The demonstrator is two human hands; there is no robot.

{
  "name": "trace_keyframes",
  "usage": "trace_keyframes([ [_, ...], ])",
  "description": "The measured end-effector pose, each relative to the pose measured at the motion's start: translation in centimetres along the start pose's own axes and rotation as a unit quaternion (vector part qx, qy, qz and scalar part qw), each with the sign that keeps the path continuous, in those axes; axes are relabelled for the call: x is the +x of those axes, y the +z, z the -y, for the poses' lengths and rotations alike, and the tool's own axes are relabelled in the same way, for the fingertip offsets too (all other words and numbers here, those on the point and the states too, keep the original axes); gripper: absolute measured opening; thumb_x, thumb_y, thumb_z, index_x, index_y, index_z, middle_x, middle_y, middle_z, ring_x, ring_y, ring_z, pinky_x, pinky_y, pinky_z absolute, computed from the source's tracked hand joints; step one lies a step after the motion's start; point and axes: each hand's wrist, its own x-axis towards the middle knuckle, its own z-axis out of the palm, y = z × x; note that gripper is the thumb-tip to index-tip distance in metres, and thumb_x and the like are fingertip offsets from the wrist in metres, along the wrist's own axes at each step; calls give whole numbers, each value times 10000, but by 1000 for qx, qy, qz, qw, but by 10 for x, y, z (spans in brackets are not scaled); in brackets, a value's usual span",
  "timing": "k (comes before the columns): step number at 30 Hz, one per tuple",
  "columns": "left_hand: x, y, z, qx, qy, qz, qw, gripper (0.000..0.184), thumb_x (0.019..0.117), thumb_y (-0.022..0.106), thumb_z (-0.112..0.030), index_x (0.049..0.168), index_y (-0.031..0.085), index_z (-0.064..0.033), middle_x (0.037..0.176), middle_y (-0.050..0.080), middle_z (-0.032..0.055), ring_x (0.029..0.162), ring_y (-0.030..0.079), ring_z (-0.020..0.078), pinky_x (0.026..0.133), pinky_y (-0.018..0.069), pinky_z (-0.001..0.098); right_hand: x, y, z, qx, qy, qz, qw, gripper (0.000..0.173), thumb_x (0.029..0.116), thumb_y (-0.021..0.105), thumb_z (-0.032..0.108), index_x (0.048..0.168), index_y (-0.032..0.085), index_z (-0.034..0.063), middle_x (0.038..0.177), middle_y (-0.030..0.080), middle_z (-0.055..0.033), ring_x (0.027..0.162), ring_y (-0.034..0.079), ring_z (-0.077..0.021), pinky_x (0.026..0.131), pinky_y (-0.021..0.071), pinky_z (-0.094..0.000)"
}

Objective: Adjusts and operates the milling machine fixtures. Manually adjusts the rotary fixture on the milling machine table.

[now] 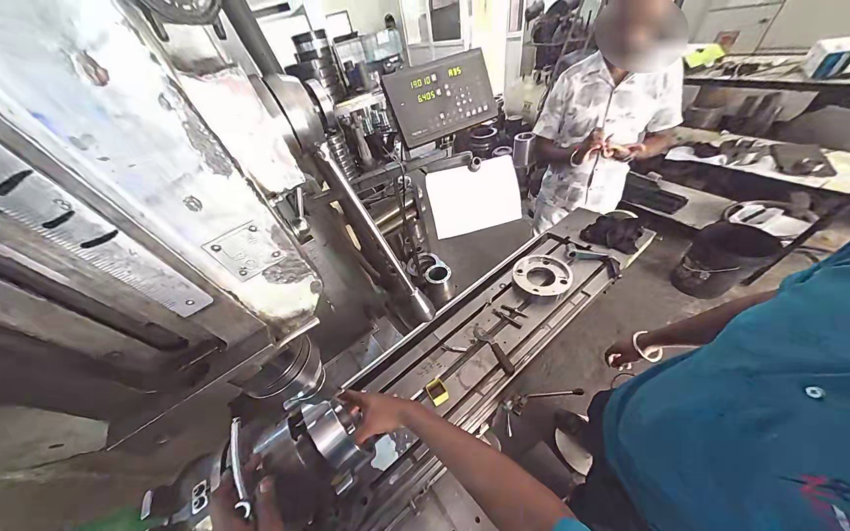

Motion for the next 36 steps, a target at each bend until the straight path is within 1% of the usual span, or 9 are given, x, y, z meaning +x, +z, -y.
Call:
trace_keyframes([
  [9, 1, 0, -4, 8, -2, -4, 1000, 543, 1044, 489, -175, 1414, 348, 196, 1294, 610, 302, 1192, 610, 193, 1068, 469, 376, -1, -1, 3, -12, 18, 4, 1000, 1032, 759, 850, 5, 1608, 267, 78, 1427, 536, -286, 1273, 572, -417, 1070, 462, -598],
  [13, -2, -1, -1, 17, 0, -6, 1000, 565, 1047, 493, -209, 1428, 358, 187, 1306, 616, 297, 1196, 613, 232, 1067, 467, 428, -1, -1, 1, -1, 7, 7, 1000, 1036, 758, 837, -12, 1610, 253, 55, 1429, 521, -305, 1246, 578, -424, 1055, 464, -596],
  [19, -2, -1, -2, 10, -19, -12, 1000, 573, 1040, 496, -244, 1434, 376, 154, 1315, 628, 254, 1203, 615, 206, 1047, 490, 412, 2, 0, 0, -7, 12, 8, 1000, 1054, 753, 846, 4, 1613, 238, 47, 1400, 546, -295, 1242, 587, -401, 1063, 470, -567],
  [22, -1, 2, -7, -11, -27, 1, 1000, 588, 1048, 502, -224, 1477, 342, 145, 1360, 598, 253, 1232, 607, 199, 1046, 507, 359, -3, -3, 1, 3, 5, -10, 1000, 1033, 734, 838, -14, 1593, 266, 10, 1399, 540, -295, 1241, 581, -380, 1066, 471, -537],
  [27, 0, -2, 0, 10, -43, -13, 999, 555, 1026, 529, -245, 1448, 418, 98, 1302, 641, 197, 1099, 643, 152, 945, 539, 335, 6, 2, -2, -21, -6, -6, 1000, 1044, 682, 864, 24, 1570, 315, 6, 1442, 537, -234, 1308, 552, -298, 1115, 449, -461],
  [31, 1, 1, 0, 9, -46, -5, 999, 548, 1024, 518, -277, 1434, 433, 78, 1332, 649, 144, 1187, 615, 142, 1064, 467, 398, 4, -3, -4, -26, -20, -13, 999, 936, 668, 855, 26, 1497, 422, 8, 1409, 559, -215, 1268, 570, -270, 1069, 476, -439],
  [33, 3, 2, 2, 8, -36, -19, 999, 535, 1020, 532, -266, 1409, 459, 93, 1301, 656, 154, 1131, 631, 131, 982, 521, 342, 2, -1, 2, -18, -16, -22, 999, 925, 670, 841, -3, 1498, 428, -2, 1413, 553, -222, 1255, 571, -265, 1034, 488, -424],
  [35, 0, 3, 2, 11, -48, -18, 999, 535, 1020, 531, -270, 1415, 457, 83, 1323, 645, 146, 1173, 618, 146, 1054, 487, 411, -4, 1, 6, -4, 7, -35, 999, 903, 657, 827, -31, 1474, 443, -13, 1385, 560, -213, 1210, 586, -229, 1000, 508, -379],
  [36, 0, 5, 0, 3, -53, -18, 998, 542, 1011, 537, -255, 1421, 448, 87, 1342, 637, 151, 1232, 599, 180, 1150, 378, 527, -7, -2, 8, -2, 26, -37, 999, 906, 667, 819, -34, 1483, 425, -10, 1389, 555, -219, 1211, 592, -235, 1005, 514, -383],
])
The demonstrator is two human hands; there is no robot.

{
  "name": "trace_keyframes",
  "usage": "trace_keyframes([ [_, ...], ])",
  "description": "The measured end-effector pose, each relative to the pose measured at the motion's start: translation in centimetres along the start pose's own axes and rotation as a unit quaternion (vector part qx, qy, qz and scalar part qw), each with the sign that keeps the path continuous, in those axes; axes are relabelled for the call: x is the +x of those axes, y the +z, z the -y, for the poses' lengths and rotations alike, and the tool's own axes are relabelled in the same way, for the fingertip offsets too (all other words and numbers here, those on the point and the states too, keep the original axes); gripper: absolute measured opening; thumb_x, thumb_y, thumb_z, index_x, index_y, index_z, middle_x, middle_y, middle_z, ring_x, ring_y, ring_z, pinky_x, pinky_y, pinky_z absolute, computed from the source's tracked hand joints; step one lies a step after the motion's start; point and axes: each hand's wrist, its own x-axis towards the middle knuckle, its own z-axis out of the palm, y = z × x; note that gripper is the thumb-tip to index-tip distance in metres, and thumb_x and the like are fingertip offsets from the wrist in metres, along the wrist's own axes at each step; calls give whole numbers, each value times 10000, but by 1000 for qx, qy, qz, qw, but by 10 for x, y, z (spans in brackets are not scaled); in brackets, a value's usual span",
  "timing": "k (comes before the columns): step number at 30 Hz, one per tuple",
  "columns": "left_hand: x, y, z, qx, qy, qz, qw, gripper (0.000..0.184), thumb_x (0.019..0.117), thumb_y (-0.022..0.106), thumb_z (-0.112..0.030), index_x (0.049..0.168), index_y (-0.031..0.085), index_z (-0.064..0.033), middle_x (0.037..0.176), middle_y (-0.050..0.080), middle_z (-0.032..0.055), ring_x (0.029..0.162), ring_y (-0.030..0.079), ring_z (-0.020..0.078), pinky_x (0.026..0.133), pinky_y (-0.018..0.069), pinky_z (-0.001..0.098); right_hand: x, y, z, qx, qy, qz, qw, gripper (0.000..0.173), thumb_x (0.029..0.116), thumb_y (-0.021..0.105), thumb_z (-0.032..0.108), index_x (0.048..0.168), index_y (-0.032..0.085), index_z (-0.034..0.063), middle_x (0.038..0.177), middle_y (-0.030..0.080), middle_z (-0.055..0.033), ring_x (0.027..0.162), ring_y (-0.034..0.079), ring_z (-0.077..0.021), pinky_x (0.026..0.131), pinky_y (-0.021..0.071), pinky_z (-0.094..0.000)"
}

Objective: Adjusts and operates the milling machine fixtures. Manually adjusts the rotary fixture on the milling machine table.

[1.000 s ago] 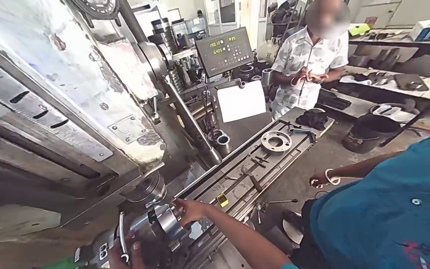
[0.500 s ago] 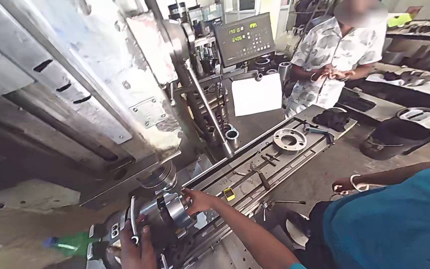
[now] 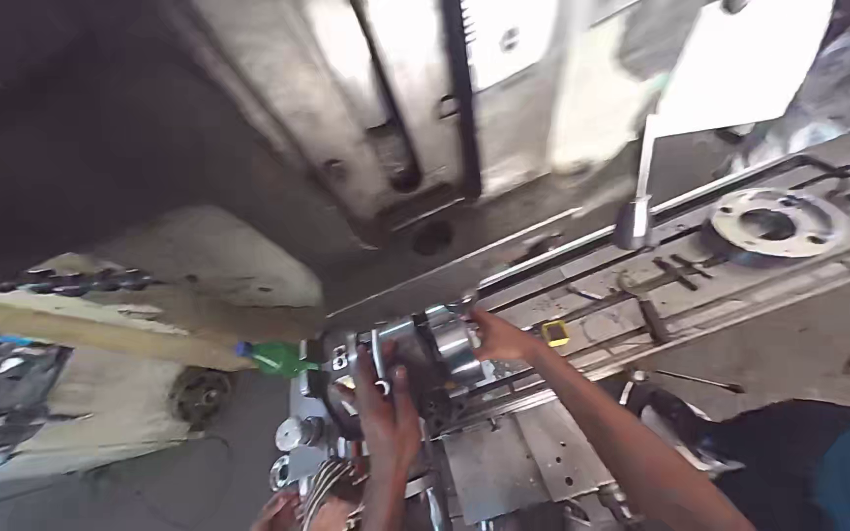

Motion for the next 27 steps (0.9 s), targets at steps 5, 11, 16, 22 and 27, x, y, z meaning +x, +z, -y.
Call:
trace_keyframes([
  [5, 2, -4, 2, -19, -19, -15, 1000, 487, 1008, 554, -215, 1402, 486, 65, 1336, 626, 163, 1242, 592, 200, 1181, 352, 548, 9, 9, -6, -36, -31, -19, 999, 871, 637, 856, -32, 1434, 507, 11, 1454, 511, -210, 1260, 562, -296, 1036, 494, -453],
  [11, -1, -3, 4, -10, 21, 10, 1000, 579, 1031, 517, -290, 1424, 403, 119, 1302, 639, 168, 1196, 611, 141, 1141, 419, 440, 8, 12, -21, 31, -46, -26, 998, 1010, 564, 896, -47, 1470, 466, 70, 1541, 330, -232, 1287, 523, -361, 905, 578, -517],
  [16, 0, -4, 6, -12, 22, 11, 1000, 536, 1031, 515, -307, 1407, 436, 66, 1307, 657, 107, 1206, 608, 129, 1132, 427, 455, 18, 10, -28, 16, -58, -29, 998, 1067, 538, 911, 8, 1501, 463, 113, 1516, 339, -219, 1302, 493, -341, 948, 555, -510],
  [22, -1, -3, 5, -18, 15, 13, 1000, 546, 1039, 515, -274, 1443, 394, 73, 1310, 654, 101, 1155, 626, 88, 1016, 511, 326, 15, 5, -27, 6, -79, -3, 997, 1010, 587, 896, 13, 1496, 479, 158, 1643, 239, -181, 1330, 511, -315, 929, 567, -496],
  [27, 1, -3, 6, -32, 31, 12, 999, 459, 1030, 518, -253, 1354, 447, 65, 1262, 677, 97, 1136, 640, 92, 935, 541, 256, 17, 6, -29, -2, -107, 2, 994, 1012, 614, 889, 76, 1521, 439, 95, 1642, 293, -184, 1437, 423, -281, 1115, 455, -451],
])
